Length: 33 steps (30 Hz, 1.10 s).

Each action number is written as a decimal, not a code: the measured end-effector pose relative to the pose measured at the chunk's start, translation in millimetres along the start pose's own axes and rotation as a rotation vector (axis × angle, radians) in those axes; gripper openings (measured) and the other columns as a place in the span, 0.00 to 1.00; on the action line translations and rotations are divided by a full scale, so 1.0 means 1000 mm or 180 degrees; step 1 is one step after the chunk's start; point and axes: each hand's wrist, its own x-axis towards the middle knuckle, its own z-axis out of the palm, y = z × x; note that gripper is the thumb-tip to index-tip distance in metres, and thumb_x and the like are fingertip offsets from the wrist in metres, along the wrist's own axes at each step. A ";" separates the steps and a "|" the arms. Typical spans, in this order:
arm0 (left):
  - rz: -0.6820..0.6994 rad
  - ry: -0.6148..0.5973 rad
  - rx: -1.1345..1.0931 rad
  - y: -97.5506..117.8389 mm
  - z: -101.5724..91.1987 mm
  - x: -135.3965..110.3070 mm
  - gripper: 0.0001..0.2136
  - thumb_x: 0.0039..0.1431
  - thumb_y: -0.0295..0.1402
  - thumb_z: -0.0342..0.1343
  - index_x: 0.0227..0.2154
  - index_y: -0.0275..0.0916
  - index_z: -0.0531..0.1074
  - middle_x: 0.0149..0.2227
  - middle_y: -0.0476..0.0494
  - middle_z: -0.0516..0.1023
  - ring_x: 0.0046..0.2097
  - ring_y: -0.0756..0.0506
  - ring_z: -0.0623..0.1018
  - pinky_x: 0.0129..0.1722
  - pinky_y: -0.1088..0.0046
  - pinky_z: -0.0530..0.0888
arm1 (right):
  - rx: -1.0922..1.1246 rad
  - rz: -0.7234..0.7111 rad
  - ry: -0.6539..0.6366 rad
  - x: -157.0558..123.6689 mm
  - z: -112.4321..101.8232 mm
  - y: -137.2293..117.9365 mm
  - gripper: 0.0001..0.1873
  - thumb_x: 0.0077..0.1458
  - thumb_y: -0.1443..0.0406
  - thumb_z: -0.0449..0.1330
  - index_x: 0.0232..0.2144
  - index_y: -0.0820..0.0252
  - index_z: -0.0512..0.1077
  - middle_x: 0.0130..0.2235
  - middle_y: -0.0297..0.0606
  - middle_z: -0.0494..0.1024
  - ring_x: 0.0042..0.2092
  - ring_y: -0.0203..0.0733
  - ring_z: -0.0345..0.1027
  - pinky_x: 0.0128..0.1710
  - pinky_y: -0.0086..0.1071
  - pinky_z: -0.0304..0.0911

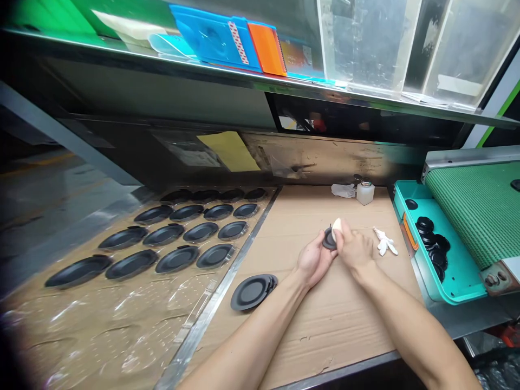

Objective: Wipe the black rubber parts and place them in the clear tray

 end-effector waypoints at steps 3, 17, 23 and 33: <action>-0.0054 -0.0027 -0.0047 0.000 0.000 0.001 0.17 0.72 0.34 0.45 0.49 0.30 0.76 0.51 0.30 0.80 0.54 0.40 0.79 0.56 0.63 0.76 | 0.0053 -0.0085 0.0045 -0.002 0.003 -0.002 0.27 0.71 0.51 0.45 0.66 0.49 0.64 0.43 0.43 0.83 0.38 0.45 0.78 0.35 0.31 0.65; -0.0143 0.0001 -0.0263 0.028 0.005 -0.010 0.18 0.71 0.40 0.44 0.50 0.33 0.71 0.52 0.28 0.78 0.44 0.40 0.82 0.34 0.69 0.75 | 0.0715 0.0230 0.0231 0.011 -0.013 0.044 0.22 0.71 0.54 0.44 0.56 0.54 0.71 0.44 0.41 0.82 0.43 0.46 0.75 0.42 0.34 0.61; -0.0203 -0.0203 -0.0516 0.035 0.006 -0.014 0.20 0.70 0.42 0.38 0.55 0.40 0.68 0.49 0.30 0.79 0.34 0.42 0.79 0.29 0.69 0.70 | -0.0270 0.0005 0.0648 0.014 -0.033 0.056 0.19 0.69 0.58 0.49 0.48 0.58 0.77 0.46 0.49 0.77 0.49 0.52 0.68 0.46 0.38 0.60; -0.0689 -0.0281 0.0063 0.038 0.002 -0.012 0.25 0.70 0.49 0.41 0.42 0.31 0.74 0.37 0.29 0.80 0.24 0.48 0.74 0.18 0.76 0.66 | 0.0261 -0.0294 -0.0185 0.024 -0.042 0.079 0.17 0.67 0.60 0.51 0.43 0.59 0.78 0.41 0.46 0.81 0.43 0.46 0.74 0.43 0.34 0.64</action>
